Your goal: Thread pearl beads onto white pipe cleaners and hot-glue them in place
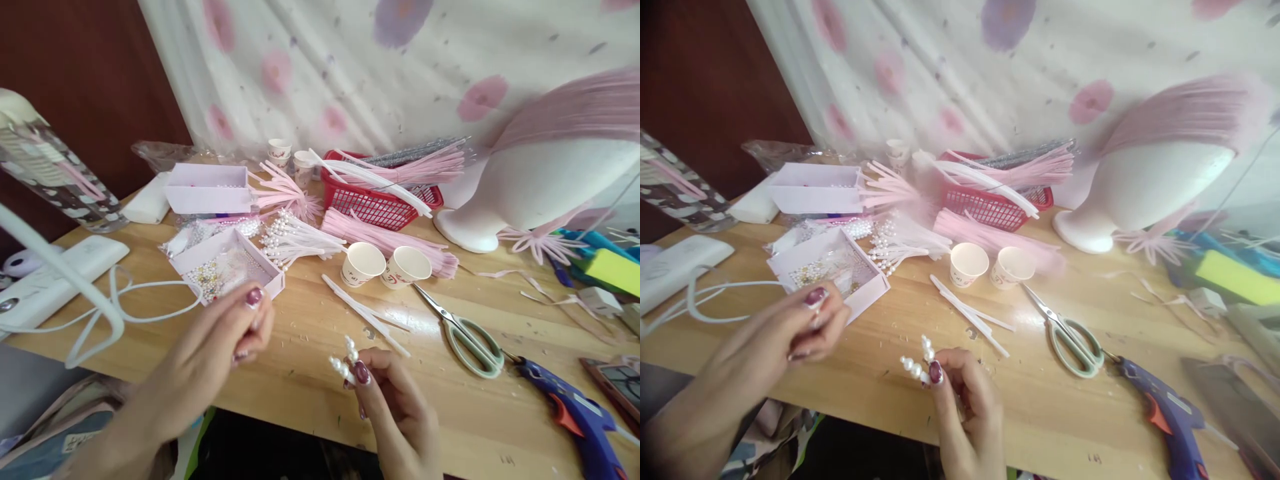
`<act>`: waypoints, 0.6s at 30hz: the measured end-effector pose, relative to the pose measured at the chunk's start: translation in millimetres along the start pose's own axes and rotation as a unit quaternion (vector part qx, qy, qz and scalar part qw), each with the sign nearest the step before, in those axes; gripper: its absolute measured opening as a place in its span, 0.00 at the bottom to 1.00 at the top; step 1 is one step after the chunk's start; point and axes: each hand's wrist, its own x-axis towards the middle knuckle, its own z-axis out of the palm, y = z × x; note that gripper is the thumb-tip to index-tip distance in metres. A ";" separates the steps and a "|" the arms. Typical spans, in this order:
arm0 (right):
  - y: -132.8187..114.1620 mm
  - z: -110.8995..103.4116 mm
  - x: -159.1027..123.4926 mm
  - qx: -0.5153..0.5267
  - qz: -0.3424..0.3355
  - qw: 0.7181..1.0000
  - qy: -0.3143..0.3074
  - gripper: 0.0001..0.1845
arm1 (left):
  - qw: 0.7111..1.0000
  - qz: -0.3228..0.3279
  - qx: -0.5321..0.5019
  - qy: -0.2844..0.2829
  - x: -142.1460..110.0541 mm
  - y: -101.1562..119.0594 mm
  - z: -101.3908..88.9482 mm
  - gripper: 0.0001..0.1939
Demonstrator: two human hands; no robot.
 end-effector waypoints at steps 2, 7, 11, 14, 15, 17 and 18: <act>-5.8 2.9 -3.8 0.029 0.009 0.999 0.009 0.10 | 0.988 -0.039 -0.139 -0.053 -4.3 -6.6 21.2 0.27; -15.0 9.0 -12.8 0.075 0.007 0.997 0.005 0.13 | 0.884 -0.116 -0.452 -0.018 6.1 -32.5 59.6 0.17; -14.5 12.5 -14.6 0.037 -0.034 0.999 -0.001 0.14 | 0.818 -0.171 -0.549 -0.023 8.5 -46.4 70.1 0.11; -12.9 14.6 -13.7 0.025 -0.037 0.999 -0.021 0.11 | 0.795 -0.191 -0.575 -0.029 8.0 -46.7 71.3 0.10; -12.5 15.2 -13.1 0.025 -0.039 0.999 -0.029 0.10 | 0.789 -0.195 -0.581 -0.034 8.2 -45.2 71.0 0.10; -11.6 15.9 -11.9 0.024 -0.048 0.998 -0.038 0.08 | 0.776 -0.208 -0.594 -0.051 9.1 -41.2 70.3 0.10; -11.3 16.2 -11.2 0.021 -0.053 0.998 -0.041 0.07 | 0.767 -0.216 -0.601 -0.060 9.6 -39.3 70.0 0.11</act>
